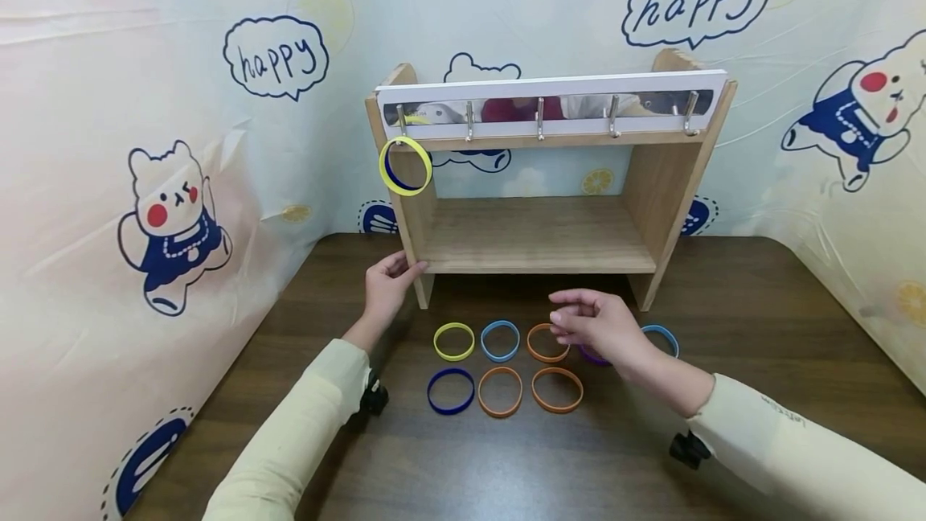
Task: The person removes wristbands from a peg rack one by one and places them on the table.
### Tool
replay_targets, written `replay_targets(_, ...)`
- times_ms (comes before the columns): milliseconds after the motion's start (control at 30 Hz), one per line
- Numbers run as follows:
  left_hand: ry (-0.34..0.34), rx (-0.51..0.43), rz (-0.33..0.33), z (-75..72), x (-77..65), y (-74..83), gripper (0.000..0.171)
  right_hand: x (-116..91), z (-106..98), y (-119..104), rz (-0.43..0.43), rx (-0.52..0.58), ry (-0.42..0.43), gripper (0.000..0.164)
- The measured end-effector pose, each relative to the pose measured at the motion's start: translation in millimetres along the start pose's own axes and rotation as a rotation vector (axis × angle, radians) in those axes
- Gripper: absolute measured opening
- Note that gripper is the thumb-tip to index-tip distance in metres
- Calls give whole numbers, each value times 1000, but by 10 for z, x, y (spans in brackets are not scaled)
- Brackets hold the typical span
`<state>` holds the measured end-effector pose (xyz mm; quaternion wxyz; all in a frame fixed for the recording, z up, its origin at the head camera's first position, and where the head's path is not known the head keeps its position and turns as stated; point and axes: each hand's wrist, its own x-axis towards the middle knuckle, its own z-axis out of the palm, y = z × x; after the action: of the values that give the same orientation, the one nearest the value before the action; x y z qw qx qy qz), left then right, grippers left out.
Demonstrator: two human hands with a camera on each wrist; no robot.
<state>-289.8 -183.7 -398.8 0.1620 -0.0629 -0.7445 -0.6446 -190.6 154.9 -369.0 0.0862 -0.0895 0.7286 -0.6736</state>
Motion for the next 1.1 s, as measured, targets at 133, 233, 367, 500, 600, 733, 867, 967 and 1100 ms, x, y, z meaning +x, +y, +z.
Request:
replay_targets(133, 0, 8, 3, 9, 2, -5, 37, 111, 53, -116, -61, 19, 17, 37)
replay_targets(233, 1, 11, 13, 19, 8, -18, 37, 185, 101, -221, -94, 43, 32, 38)
replay_targets(367, -1, 20, 24, 25, 6, -7, 36, 263, 173, -397, -139, 71, 41, 38)
replay_targets(500, -4, 35, 28, 23, 13, 10, 36, 349, 248, -568, -206, 100, 39, 34)
replay_targets(600, -3, 27, 27, 13, 74, -95, 37, 424, 321, -671, -248, 126, 47, 32)
replay_targets(733, 7, 0, 10, -5, 146, -274, 41, 521, 455, -797, -284, 161, 55, 31)
replay_targets(867, 22, -10, 22, -10, 143, -326, 43, 601, 591, -911, -322, 184, 55, 29)
replay_targets(967, 30, -12, 45, -4, 138, -348, 43, 660, 689, -982, -354, 208, 58, 28)
replay_targets(1100, 38, -10, 64, 1, 140, -359, 42, 734, 813, -1067, -380, 238, 66, 28)
